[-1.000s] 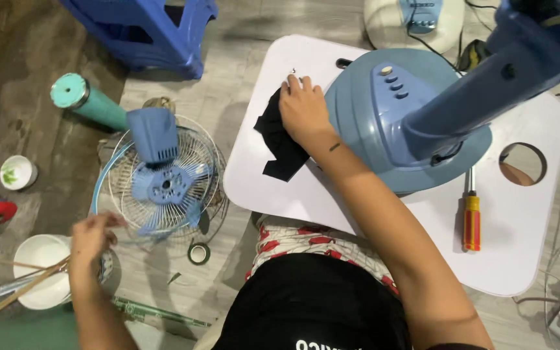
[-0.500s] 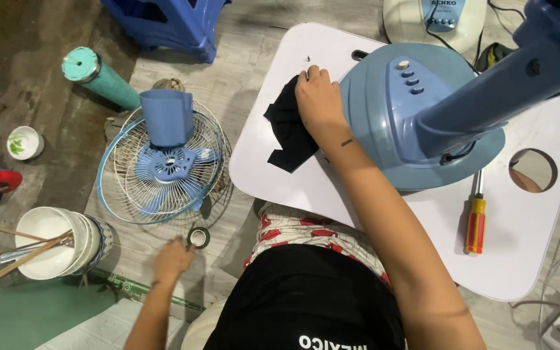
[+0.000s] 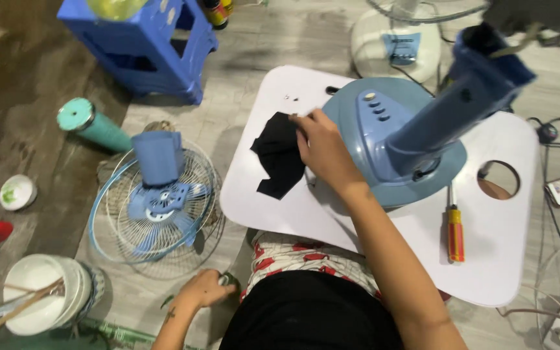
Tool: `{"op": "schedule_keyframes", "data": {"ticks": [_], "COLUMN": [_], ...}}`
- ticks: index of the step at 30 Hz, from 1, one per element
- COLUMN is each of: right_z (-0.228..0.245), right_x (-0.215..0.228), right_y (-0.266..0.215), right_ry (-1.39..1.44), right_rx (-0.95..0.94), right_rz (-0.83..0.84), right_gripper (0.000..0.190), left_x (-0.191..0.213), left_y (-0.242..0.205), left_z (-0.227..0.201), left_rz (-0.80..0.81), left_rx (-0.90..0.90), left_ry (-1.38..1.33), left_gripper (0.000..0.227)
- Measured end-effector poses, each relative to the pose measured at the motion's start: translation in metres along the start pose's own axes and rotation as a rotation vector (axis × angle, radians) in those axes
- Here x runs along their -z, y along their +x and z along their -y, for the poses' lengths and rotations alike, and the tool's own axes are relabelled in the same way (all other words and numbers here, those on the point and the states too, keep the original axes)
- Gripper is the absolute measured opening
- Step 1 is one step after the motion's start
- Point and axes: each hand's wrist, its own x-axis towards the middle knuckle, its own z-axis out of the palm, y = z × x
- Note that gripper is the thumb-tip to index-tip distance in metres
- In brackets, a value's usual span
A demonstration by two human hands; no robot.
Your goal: Repairing an electric fan by disassembling parts, handling small components, and using a screwdriver
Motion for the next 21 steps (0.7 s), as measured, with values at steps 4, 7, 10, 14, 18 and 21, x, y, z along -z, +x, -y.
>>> {"op": "schedule_keyframes", "data": {"ticks": [4,7,10,14,18,21], "right_z": [0.005,0.016,0.021,0.004,-0.002,-0.002], "right_x": [0.047,0.067,0.075,0.070,0.074,0.078], "right_y": [-0.064,-0.102,-0.125,-0.138,-0.145,-0.146], "right_ry": [0.050,0.275,0.552,0.864,0.772,0.777], "right_rx": [-0.095,-0.146,-0.293,-0.173,-0.066,-0.057], "right_rz": [0.053,0.055,0.101,0.041,-0.078,-0.104], "right_gripper": [0.031,0.035,0.042,0.050,0.046,0.037], "left_x": [0.088,0.117,0.133,0.142,0.138,0.133], "left_y": [-0.086,-0.104,-0.120,-0.118,-0.104,-0.103], "left_z": [-0.094,-0.129,-0.174,-0.209,-0.228,-0.234], "left_rz": [0.058,-0.034,-0.035,-0.244,-0.172,-0.156], "left_rx": [-0.236,-0.811,-1.144,-1.300,-1.432,-1.443], "left_ry": [-0.076,-0.182,-0.410,-0.433,-0.490,-0.472], "left_gripper": [0.029,0.067,0.092,0.090,0.093,0.094]}}
